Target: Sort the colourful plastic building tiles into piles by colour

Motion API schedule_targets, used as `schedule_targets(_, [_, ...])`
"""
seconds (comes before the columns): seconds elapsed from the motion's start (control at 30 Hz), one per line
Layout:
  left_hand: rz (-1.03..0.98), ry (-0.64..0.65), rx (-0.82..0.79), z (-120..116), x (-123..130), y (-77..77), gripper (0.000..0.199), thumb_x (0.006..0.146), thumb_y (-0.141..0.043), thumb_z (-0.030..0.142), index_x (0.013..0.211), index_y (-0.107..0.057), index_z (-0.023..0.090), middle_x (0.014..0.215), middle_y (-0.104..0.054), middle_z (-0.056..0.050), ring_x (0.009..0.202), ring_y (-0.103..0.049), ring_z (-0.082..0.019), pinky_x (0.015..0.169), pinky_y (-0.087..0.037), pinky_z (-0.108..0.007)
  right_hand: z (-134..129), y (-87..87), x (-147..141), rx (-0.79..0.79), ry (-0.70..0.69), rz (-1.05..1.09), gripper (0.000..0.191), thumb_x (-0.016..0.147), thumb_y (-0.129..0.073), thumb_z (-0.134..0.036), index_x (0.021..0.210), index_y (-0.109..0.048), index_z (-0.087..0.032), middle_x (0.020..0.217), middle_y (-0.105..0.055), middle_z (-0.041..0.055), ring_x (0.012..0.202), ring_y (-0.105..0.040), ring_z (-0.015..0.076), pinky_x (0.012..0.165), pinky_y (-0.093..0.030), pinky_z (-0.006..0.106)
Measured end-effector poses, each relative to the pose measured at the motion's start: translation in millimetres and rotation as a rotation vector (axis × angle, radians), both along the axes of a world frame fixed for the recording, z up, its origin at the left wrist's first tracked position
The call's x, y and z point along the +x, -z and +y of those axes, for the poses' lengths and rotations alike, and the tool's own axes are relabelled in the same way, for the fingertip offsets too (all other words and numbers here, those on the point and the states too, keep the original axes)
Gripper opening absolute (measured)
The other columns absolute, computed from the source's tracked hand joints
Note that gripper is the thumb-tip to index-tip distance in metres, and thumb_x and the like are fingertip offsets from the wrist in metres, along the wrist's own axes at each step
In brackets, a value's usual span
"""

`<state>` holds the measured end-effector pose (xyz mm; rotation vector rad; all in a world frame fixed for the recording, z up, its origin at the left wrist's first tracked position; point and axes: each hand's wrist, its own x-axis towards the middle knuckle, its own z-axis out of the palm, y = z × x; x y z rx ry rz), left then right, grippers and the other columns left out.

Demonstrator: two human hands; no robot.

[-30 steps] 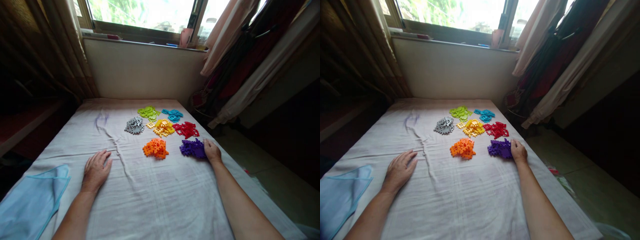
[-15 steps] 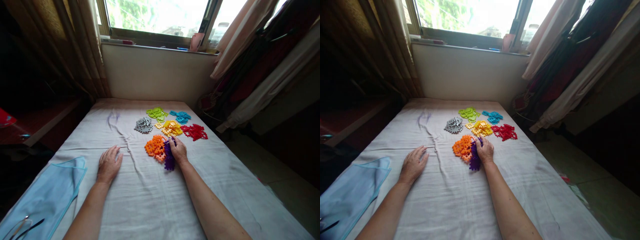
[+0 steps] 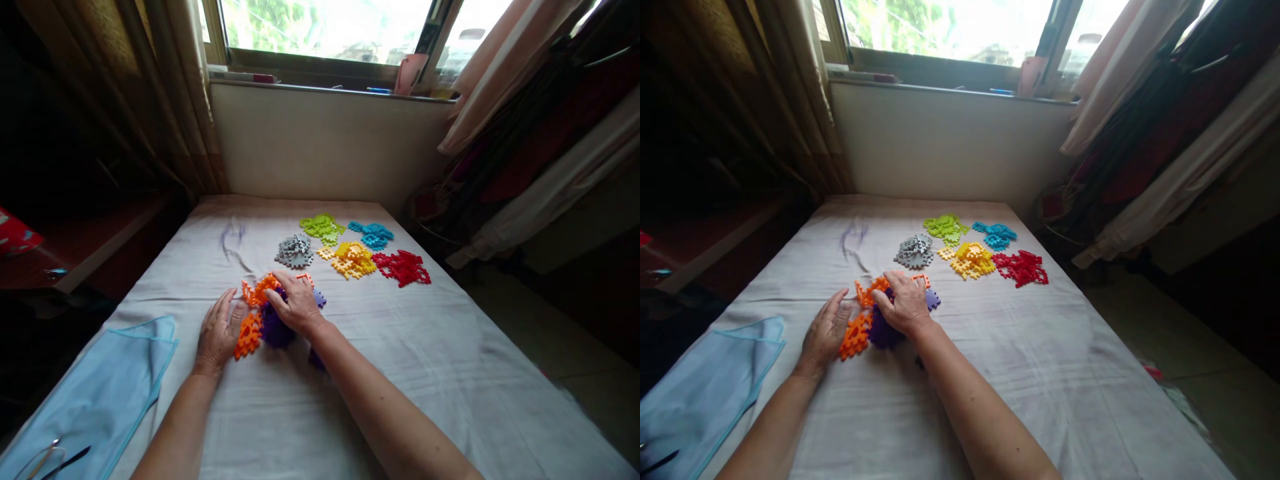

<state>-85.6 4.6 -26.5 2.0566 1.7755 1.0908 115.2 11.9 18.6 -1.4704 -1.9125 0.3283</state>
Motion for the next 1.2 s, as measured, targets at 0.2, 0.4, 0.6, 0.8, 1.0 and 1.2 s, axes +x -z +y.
schedule_targets(0.2, [0.200,0.068,-0.091,-3,3,4.7,0.057,0.093,-0.032,0.053,0.137,-0.050,0.022,0.138,-0.059,-0.012,0.129,-0.053,-0.025,0.116,-0.028,-0.051,30,-10.6,178,0.118,0.526,-0.019,0.041,0.091,-0.046,-0.038,0.120,-0.066,-0.018,0.126,-0.065,0.0141,0.122,-0.055,0.0271,0.107,-0.038,0.044])
schedule_targets(0.4, [0.246,0.204,-0.105,-2,5,5.1,0.063,0.094,-0.031,0.055,0.145,-0.040,0.021,0.143,-0.055,-0.011,0.132,-0.051,-0.024,0.117,-0.028,-0.050,38,6.5,325,-0.327,1.123,-0.048,0.058,0.092,-0.042,-0.051,0.138,-0.055,-0.018,0.139,-0.053,0.0216,0.127,-0.050,0.0375,0.102,-0.037,0.057])
schedule_targets(0.6, [0.086,0.222,-0.145,-5,4,2.8,0.068,0.094,-0.031,0.060,0.148,-0.036,0.020,0.151,-0.045,-0.011,0.139,-0.043,-0.026,0.118,-0.029,-0.048,64,23.8,307,-0.403,0.804,-0.042,0.054,0.092,-0.039,-0.057,0.130,-0.062,-0.027,0.127,-0.066,0.0093,0.121,-0.057,0.0297,0.103,-0.041,0.046])
schedule_targets(0.8, [-0.057,0.229,-0.163,53,26,-45.0,0.077,0.091,-0.027,0.068,0.148,-0.037,0.018,0.156,-0.036,-0.011,0.145,-0.032,-0.028,0.119,-0.026,-0.046,81,26.1,259,-0.296,0.544,-0.037,0.049,0.089,-0.046,-0.055,0.126,-0.066,-0.028,0.126,-0.068,0.0050,0.119,-0.060,0.0278,0.103,-0.044,0.043])
schedule_targets(1.0, [0.169,0.311,-0.310,153,88,-71.8,0.083,0.088,-0.026,0.069,0.145,-0.041,0.010,0.153,-0.041,-0.016,0.144,-0.034,-0.027,0.119,-0.024,-0.041,87,29.3,227,-0.192,0.092,0.103,0.045,0.087,-0.050,-0.053,0.114,-0.072,-0.025,0.121,-0.071,0.0044,0.114,-0.063,0.0233,0.105,-0.045,0.040])
schedule_targets(1.2, [0.376,0.401,-0.322,222,140,-65.6,0.081,0.087,-0.032,0.067,0.148,-0.037,0.014,0.156,-0.035,-0.014,0.146,-0.030,-0.025,0.119,-0.021,-0.037,149,5.8,301,-0.097,0.561,0.072,0.049,0.089,-0.047,-0.052,0.118,-0.070,-0.021,0.124,-0.068,0.0099,0.121,-0.058,0.0276,0.106,-0.042,0.044])
